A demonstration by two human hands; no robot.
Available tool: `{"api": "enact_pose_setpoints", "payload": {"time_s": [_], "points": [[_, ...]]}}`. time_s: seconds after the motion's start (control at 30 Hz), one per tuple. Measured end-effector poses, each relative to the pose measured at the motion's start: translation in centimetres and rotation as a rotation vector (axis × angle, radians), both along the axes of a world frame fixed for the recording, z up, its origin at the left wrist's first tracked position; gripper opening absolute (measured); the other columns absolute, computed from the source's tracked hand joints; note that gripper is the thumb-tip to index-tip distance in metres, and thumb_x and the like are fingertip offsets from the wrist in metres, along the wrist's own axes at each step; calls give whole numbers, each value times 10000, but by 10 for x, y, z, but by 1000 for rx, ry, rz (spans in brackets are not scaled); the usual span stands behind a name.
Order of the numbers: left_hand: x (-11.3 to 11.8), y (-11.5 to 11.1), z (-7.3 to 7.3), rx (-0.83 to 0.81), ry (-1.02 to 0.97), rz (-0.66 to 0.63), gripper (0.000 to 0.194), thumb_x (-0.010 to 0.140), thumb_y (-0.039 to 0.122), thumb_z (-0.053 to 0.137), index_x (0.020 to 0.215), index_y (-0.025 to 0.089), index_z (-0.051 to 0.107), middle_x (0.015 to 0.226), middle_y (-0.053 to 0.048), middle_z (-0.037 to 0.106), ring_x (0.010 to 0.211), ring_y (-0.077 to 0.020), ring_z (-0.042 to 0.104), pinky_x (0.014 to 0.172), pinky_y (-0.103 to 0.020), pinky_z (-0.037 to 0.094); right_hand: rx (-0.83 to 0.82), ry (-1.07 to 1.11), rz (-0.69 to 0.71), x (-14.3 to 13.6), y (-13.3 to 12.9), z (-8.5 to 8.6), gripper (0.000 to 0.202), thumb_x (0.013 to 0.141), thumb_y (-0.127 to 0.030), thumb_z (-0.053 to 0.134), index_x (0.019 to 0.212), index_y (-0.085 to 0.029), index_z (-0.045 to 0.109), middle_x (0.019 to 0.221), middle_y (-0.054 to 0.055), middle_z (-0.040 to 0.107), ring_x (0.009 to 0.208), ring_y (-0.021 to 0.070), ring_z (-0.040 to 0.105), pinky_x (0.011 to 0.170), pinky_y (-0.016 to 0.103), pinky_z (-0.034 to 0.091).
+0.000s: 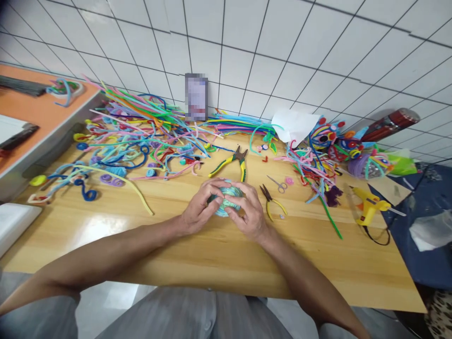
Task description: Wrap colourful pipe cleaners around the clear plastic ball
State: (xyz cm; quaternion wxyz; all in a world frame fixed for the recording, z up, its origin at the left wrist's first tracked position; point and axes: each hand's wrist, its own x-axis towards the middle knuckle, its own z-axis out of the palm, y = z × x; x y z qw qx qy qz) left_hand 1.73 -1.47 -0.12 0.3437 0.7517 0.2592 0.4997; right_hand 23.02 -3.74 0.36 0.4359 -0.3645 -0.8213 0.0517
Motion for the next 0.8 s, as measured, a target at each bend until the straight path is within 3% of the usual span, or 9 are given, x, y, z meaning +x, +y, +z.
{"api": "enact_pose_setpoints", "payload": {"time_s": [0.2,0.43,0.8], "points": [[0,3,5,-48,-39,-41,98,1079,255,572,1175,236,583,1301,-118,712,1325,-241,634,1149,-496,513,5,51,18,-5,-1,0,319,961,-173,697,1255,-295,703,1461,133,654,1327,312,667,1030,566,593],[1,4,6,12,-35,-23,71,1055,232,589,1126,237,589,1270,-113,733,1299,-240,661,1150,-493,505,-199,198,8,-7,-8,6,237,1004,-234,667,1229,-292,710,1429,113,664,1327,299,661,1068,552,578],[3,0,8,33,-30,-61,79,1052,209,572,1124,243,569,1254,-109,747,1305,-246,658,1180,-505,478,-173,136,-18,-9,-10,12,142,973,-160,659,1046,-268,715,1439,98,646,1318,298,667,1051,533,588]]}}
